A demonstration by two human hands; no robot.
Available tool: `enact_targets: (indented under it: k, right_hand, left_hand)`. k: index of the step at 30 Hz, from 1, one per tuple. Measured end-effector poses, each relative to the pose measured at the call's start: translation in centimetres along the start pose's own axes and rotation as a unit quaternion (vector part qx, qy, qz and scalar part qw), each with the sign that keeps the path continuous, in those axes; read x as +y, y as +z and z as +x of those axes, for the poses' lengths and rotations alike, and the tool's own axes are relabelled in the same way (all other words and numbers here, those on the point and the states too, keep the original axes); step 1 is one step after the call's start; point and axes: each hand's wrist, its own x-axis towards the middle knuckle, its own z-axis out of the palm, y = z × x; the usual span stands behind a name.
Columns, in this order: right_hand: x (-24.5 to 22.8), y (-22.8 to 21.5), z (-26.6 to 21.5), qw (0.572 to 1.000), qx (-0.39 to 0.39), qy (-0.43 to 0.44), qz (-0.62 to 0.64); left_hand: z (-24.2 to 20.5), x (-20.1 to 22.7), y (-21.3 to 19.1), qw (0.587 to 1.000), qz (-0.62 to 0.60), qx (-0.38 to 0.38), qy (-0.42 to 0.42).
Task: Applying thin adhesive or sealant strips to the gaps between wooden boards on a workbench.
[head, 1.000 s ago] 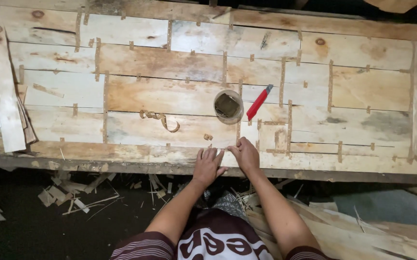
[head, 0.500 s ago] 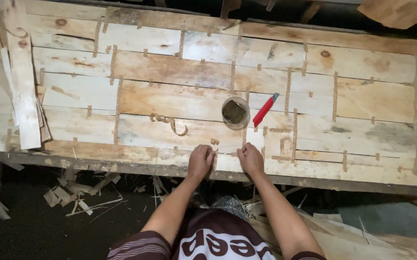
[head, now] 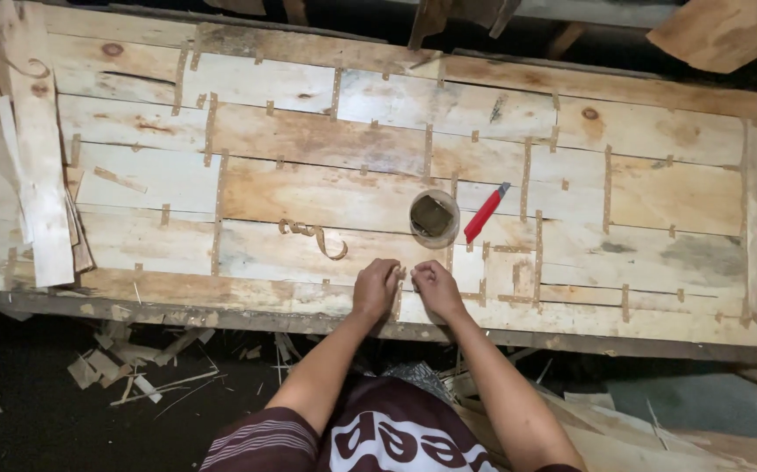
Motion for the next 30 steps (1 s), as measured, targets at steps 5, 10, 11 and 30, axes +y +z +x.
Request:
enact_targets:
  k: [5, 10, 11, 30]
  right_hand:
    - [1.3, 1.1, 1.4, 0.986, -0.038, 0.061, 0.149]
    - [1.9, 1.0, 1.6, 0.977, -0.035, 0.106, 0.184]
    - [2.0, 0.9, 1.6, 0.981, -0.031, 0.095, 0.165]
    - [0.4, -1.7, 4.1, 0.988, 0.14, -0.035, 0.046]
  left_hand:
    - [0.1, 0.4, 0.4, 0.997, -0.062, -0.006, -0.034]
    - [0.3, -0.1, 1.0, 0.996, -0.08, -0.013, -0.035]
    - [0.4, 0.1, 1.0, 0.995, -0.085, -0.019, -0.057]
    - [3.1, -1.8, 4.7, 0.975, -0.178, 0.064, -0.119]
